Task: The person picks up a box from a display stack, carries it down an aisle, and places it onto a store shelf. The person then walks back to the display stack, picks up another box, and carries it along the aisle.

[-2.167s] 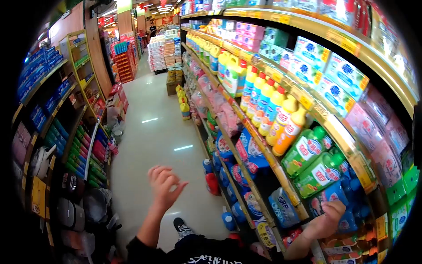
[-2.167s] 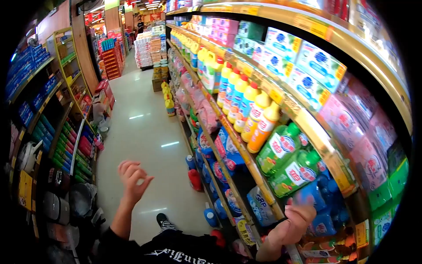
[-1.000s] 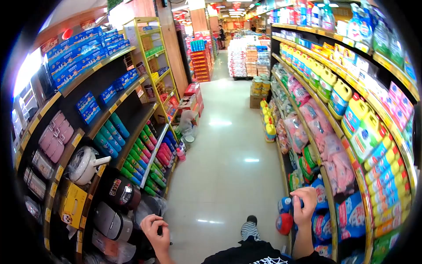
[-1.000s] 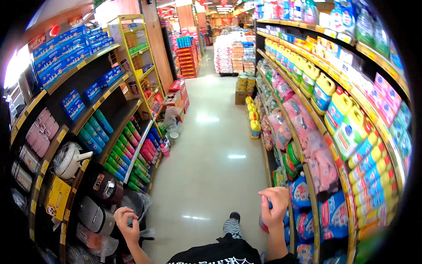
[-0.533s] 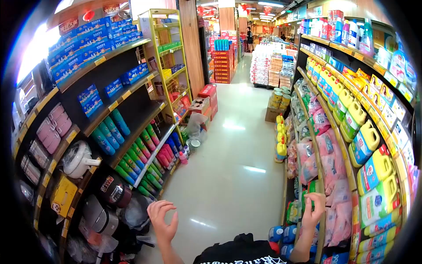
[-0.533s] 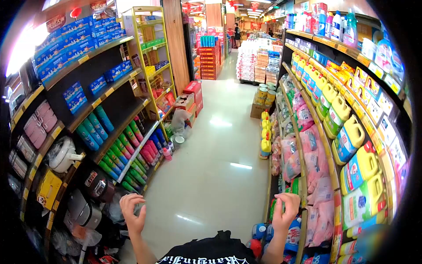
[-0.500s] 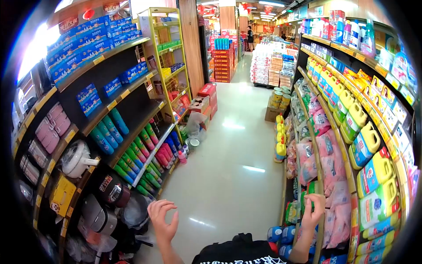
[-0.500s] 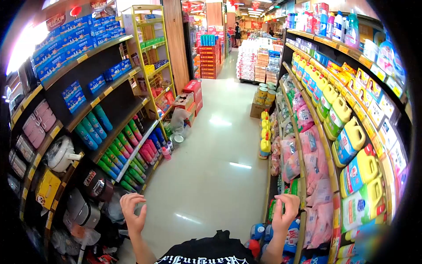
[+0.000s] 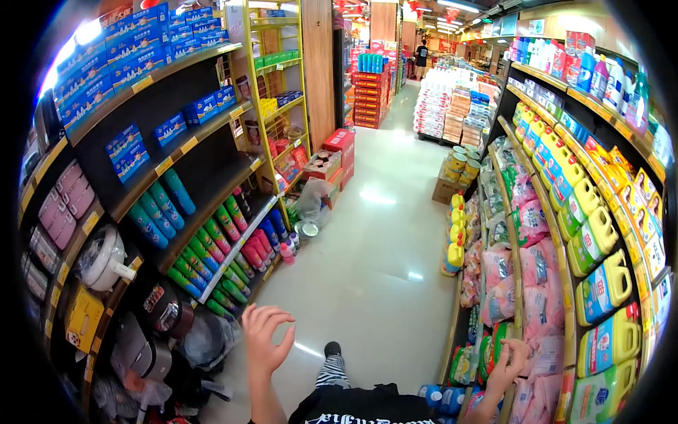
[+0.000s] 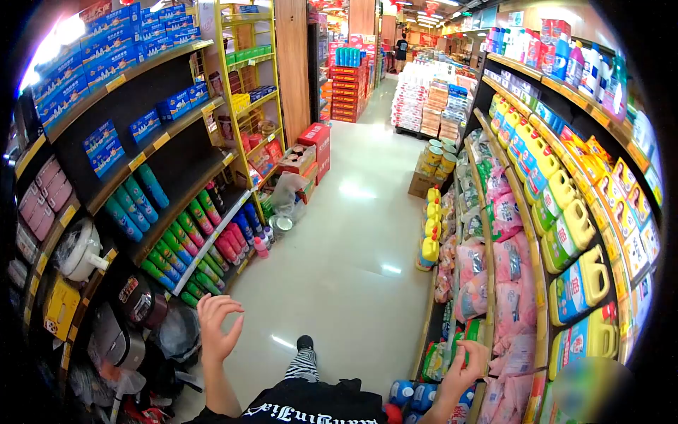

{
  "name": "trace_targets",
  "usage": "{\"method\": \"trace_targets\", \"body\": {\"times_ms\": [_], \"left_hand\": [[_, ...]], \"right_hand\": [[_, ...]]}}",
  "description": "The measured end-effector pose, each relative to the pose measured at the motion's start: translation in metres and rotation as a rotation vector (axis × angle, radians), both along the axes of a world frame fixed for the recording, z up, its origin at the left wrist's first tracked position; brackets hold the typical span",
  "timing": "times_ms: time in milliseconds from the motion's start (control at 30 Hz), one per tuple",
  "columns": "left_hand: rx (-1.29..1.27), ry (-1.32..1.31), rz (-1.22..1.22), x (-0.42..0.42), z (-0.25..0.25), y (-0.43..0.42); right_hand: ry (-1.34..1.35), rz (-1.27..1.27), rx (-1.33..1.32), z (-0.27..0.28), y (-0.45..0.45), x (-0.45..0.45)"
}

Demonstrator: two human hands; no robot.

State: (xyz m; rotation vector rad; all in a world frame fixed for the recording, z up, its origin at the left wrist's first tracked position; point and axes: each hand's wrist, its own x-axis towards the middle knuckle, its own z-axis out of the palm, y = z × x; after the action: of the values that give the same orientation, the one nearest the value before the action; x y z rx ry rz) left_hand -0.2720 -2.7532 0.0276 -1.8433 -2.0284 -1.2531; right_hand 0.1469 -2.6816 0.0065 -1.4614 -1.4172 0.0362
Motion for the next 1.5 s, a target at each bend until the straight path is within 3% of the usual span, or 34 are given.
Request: {"method": "trace_targets", "body": {"times_ms": [267, 433, 767, 1300, 1500], "left_hand": [[0.06, 0.032, -0.003, -0.09, 0.013, 0.087], [0.091, 0.06, -0.079, -0.142, 0.011, 0.127], [0.0, -0.018, 0.075, -0.179, -0.002, 0.187], [0.167, 0.046, 0.19, -0.143, 0.003, 0.385], [0.139, 0.005, 0.02, -0.1, 0.0, 0.473]], "right_hand": [[0.019, 0.018, 0.172, 0.02, 0.081, -0.073], [0.02, 0.025, 0.164, 0.018, 0.124, -0.129], [-0.092, 0.105, 0.093, 0.021, 0.207, -0.186], [-0.132, 0.191, 0.132, 0.035, 0.447, -0.155], [-0.133, 0.159, 0.107, 0.031, 0.503, -0.12]]}}
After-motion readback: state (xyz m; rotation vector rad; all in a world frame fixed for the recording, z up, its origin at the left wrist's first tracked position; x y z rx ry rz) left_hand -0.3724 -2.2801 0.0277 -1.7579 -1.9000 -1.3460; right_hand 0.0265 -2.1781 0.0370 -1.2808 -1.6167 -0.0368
